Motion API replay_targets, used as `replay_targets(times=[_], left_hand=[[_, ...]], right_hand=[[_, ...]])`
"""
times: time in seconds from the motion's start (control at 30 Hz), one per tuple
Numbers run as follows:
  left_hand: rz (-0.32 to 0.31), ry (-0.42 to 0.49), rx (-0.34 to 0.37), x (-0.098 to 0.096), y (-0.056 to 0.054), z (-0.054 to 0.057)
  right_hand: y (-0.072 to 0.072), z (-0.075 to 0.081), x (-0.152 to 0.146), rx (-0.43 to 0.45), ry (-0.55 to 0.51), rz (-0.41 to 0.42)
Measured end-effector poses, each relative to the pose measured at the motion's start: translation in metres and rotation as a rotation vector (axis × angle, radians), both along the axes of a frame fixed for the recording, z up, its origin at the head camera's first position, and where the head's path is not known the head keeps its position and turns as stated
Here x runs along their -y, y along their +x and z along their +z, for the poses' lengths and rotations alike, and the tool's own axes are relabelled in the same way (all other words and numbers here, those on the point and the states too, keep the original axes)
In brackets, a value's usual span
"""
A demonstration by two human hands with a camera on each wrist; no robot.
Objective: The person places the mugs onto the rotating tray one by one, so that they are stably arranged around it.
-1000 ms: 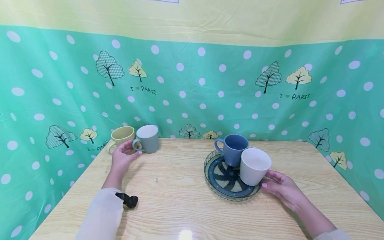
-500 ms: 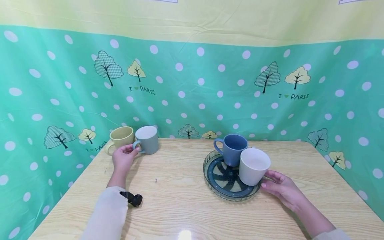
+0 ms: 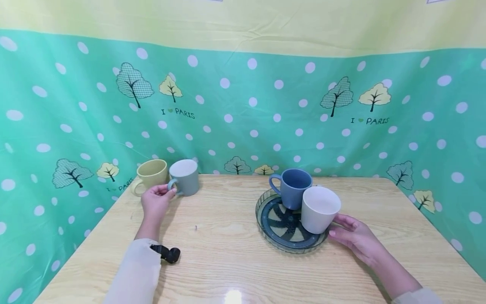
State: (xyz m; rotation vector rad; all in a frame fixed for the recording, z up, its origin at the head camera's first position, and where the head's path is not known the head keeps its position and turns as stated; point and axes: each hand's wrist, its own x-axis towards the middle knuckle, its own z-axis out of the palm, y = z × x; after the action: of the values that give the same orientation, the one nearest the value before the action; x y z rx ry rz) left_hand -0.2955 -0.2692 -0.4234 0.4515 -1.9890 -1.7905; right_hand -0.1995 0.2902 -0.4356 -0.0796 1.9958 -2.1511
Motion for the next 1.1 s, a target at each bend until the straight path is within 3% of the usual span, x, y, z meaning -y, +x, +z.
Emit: replay_targets(times=[0.4,0.77,1.1], left_hand=[[-0.065,-0.031,0.032,-0.003,0.014,0.005],[-0.111,-0.037,0.005,-0.009,0.015,0.001],[-0.145,-0.009,0.027,-0.015,0.020,0.002]], right_hand=[[0.000,0.002,0.002,-0.003,-0.002,-0.001],[0.000,0.002,0.000,-0.001,-0.007,-0.005],[-0.001,0.001,-0.001,0.010,-0.016,-0.006]])
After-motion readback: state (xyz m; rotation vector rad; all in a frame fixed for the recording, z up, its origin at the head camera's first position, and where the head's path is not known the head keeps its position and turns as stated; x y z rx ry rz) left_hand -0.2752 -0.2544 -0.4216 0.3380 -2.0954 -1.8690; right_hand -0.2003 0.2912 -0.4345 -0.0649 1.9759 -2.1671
